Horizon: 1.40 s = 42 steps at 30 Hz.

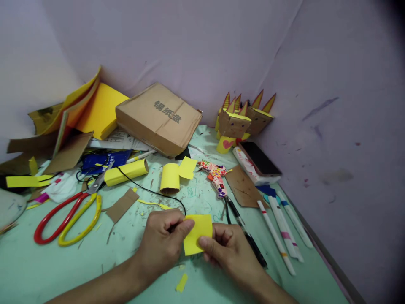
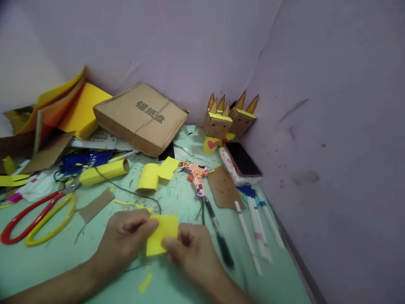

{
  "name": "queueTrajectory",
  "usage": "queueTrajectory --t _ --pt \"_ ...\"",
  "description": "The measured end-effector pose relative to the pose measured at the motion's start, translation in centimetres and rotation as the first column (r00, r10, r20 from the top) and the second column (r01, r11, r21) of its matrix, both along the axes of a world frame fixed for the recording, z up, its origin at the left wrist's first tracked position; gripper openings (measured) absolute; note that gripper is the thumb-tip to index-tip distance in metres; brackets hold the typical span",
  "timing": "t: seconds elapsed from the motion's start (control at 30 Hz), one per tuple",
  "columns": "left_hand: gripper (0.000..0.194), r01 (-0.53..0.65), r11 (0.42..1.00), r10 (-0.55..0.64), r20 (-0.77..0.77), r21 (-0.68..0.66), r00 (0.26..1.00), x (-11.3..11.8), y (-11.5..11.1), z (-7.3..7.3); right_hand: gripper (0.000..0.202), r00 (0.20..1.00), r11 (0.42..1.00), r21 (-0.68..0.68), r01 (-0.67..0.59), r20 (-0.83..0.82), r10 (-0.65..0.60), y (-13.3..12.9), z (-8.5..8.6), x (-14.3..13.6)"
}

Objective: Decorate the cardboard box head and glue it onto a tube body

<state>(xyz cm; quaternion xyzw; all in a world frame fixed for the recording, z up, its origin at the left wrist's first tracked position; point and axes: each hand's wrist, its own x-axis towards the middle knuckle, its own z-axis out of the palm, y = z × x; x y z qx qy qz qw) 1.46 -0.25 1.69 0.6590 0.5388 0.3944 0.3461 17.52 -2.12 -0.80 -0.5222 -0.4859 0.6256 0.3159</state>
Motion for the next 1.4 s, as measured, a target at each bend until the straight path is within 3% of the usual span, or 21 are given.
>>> queueTrajectory --t 0.17,0.27,0.37,0.57,0.67,0.73,0.87,0.93,1.13,1.23,1.4 --pt "0.039 -0.026 0.988 0.039 0.085 -0.151 0.996 -0.4 0.5 0.5 0.038 0.999 0.999 0.0 -0.04 -0.026 0.04 0.2 0.2 0.1" --pt "0.036 0.158 0.928 -0.068 0.264 -0.338 0.962 -0.5 0.9 0.5 0.039 0.999 0.999 0.02 -0.045 -0.005 0.046 1.0 0.6 0.2" --pt "0.036 0.304 0.857 -0.108 0.431 -0.415 0.896 -0.3 0.9 0.0 0.042 0.997 0.997 0.012 -0.072 0.004 0.072 1.9 0.8 0.2" --pt "0.049 0.135 0.871 0.1 0.438 -0.473 0.893 -0.1 1.0 -1.2 0.046 0.995 0.994 -0.035 -0.102 0.008 0.103 2.5 -0.1 0.2" --pt "0.055 0.088 0.864 0.151 0.422 -0.496 0.894 -0.1 1.2 -1.4 0.035 1.0 0.992 0.128 0.015 0.014 -0.016 2.2 -0.6 0.8" --pt "0.057 0.059 0.858 0.185 0.414 -0.51 0.891 -0.1 1.4 -1.5 0.023 0.996 0.943 0.327 0.061 0.047 -0.081 1.9 -0.9 1.1" --pt "0.058 0.026 0.852 0.229 0.418 -0.523 0.879 0.0 1.4 -1.4 0.024 0.987 0.738 0.673 -0.036 0.14 -0.08 1.2 -1.6 0.9" --pt "0.057 0.024 0.847 0.237 0.418 -0.531 0.877 0.1 1.3 -1.4 0.03 0.986 0.671 0.738 -0.067 0.152 -0.07 1.2 -1.9 0.5" --pt "0.058 0.06 0.843 0.203 0.42 -0.534 0.885 0.0 1.2 -1.3 0.031 0.988 0.593 0.796 -0.124 0.155 -0.002 2.3 -2.1 -0.1" --pt "0.055 0.088 0.843 0.185 0.44 -0.53 0.879 -0.1 1.3 -1.1 0.023 0.994 0.611 0.79 -0.054 0.102 -0.044 2.4 -1.8 -0.2" --pt "0.045 0.069 0.85 0.198 0.438 -0.523 0.877 -0.1 1.3 -1.2 0.01 0.989 0.721 0.689 0.077 0.039 -0.143 2.4 -1.1 -0.3"
